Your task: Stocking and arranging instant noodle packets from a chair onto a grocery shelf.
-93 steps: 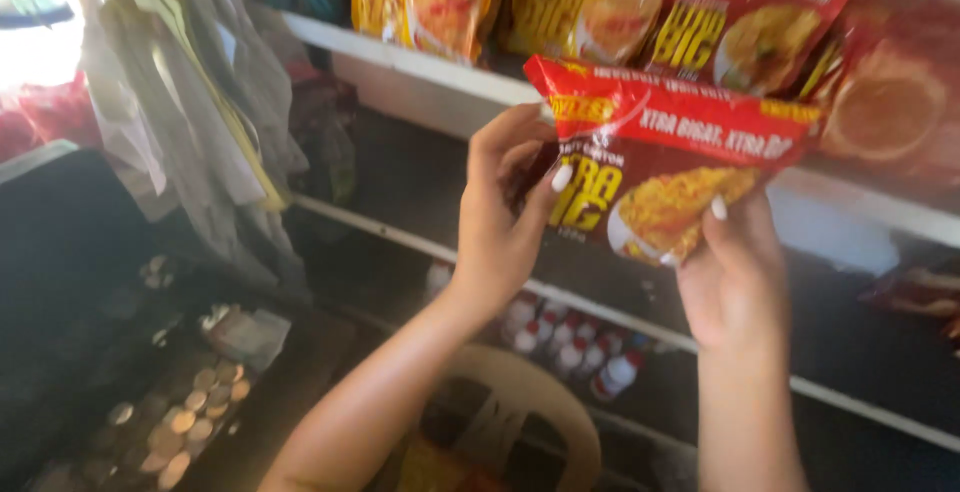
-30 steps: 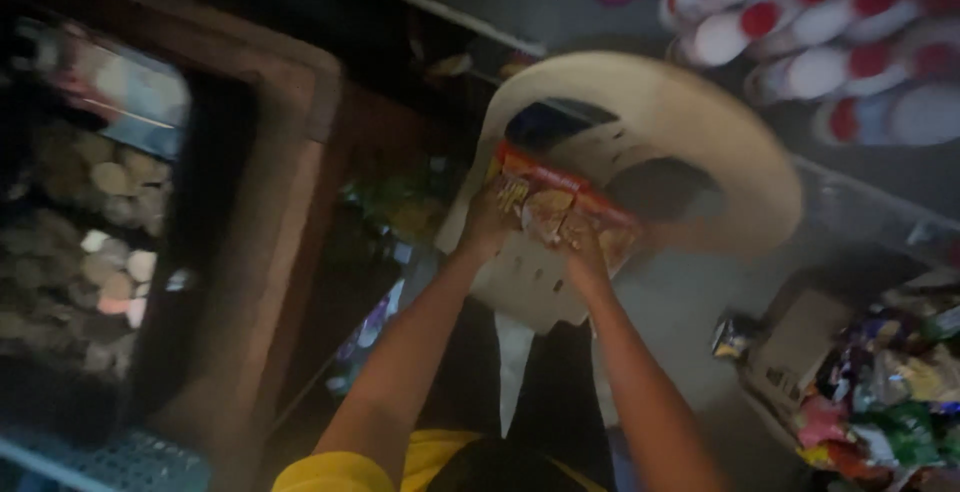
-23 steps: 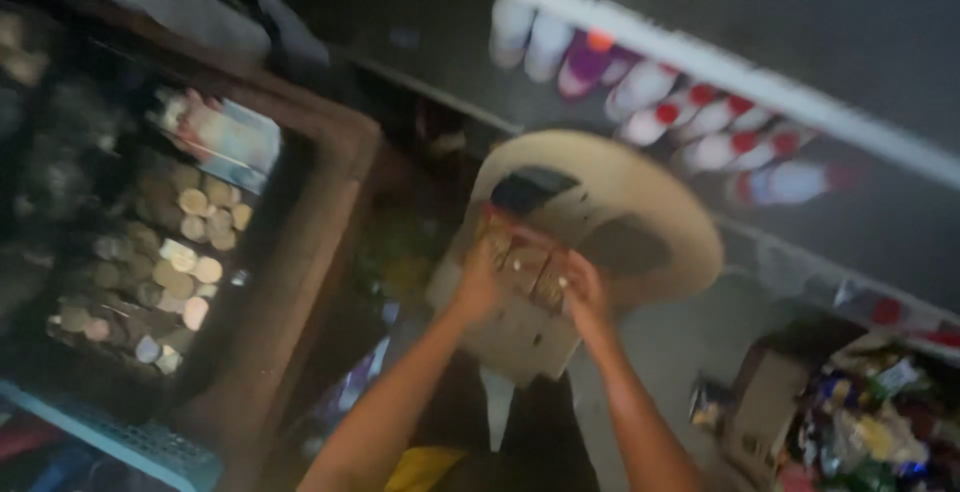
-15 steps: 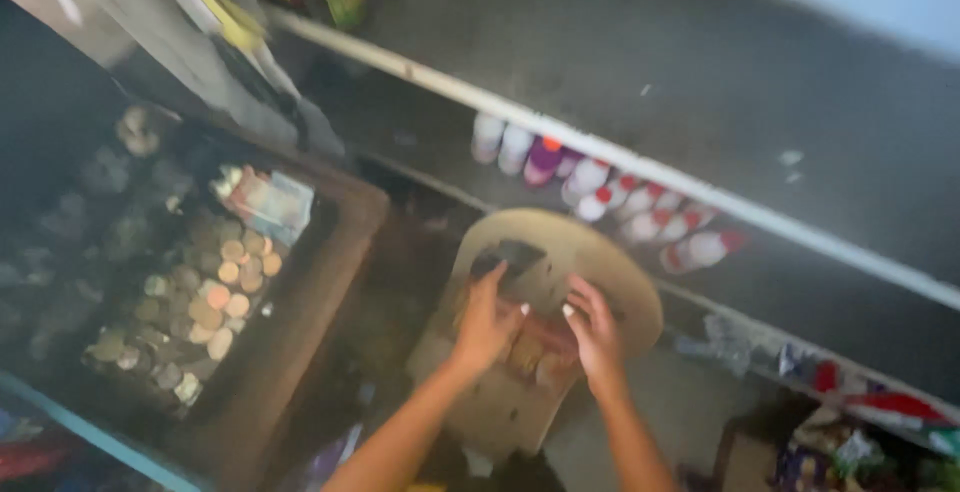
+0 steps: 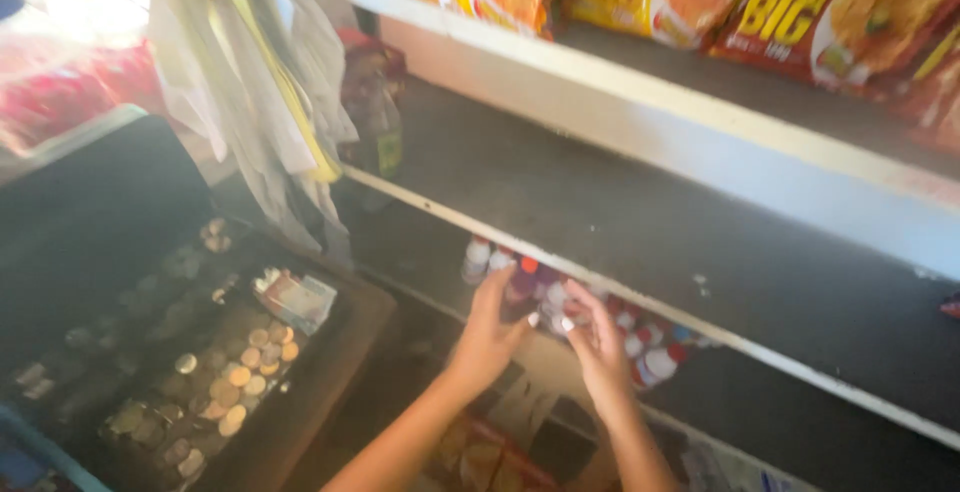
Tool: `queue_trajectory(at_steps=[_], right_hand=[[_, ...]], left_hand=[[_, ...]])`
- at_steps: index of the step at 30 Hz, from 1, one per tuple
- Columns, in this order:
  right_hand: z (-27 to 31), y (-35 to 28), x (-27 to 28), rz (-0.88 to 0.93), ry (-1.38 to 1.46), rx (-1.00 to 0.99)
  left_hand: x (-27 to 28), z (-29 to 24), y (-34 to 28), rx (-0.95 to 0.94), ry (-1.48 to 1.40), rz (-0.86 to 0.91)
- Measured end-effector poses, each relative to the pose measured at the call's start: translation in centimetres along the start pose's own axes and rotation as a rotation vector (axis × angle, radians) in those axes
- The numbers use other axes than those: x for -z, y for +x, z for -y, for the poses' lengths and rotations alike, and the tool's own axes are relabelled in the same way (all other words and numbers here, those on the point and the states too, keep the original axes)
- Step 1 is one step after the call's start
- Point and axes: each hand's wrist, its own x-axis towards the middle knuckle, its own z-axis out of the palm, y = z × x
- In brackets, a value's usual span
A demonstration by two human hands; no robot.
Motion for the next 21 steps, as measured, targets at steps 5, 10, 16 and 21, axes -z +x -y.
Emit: queue_trajectory(at_steps=[5, 10, 16, 21], right_hand=[[8.4, 5.4, -1.2, 0.027, 0.018, 0.121], [15.3, 11.0, -2.5, 0.059, -0.04, 0.367], [23.4, 17.5, -4.3, 0.054, -0.14, 0.612], [26.3, 22.0, -6.2, 0.015, -0.219, 0.616]], left_hand=[[5.4, -4.5, 6.5, -0.193, 0.077, -0.114], [10.9, -8.7, 13.4, -0.444, 0.192, -0.22], [16.6, -13.2, 22.1, -0.611, 0.29, -0.399], [18.5, -11.2, 30.0, -0.538, 0.301, -0.456]])
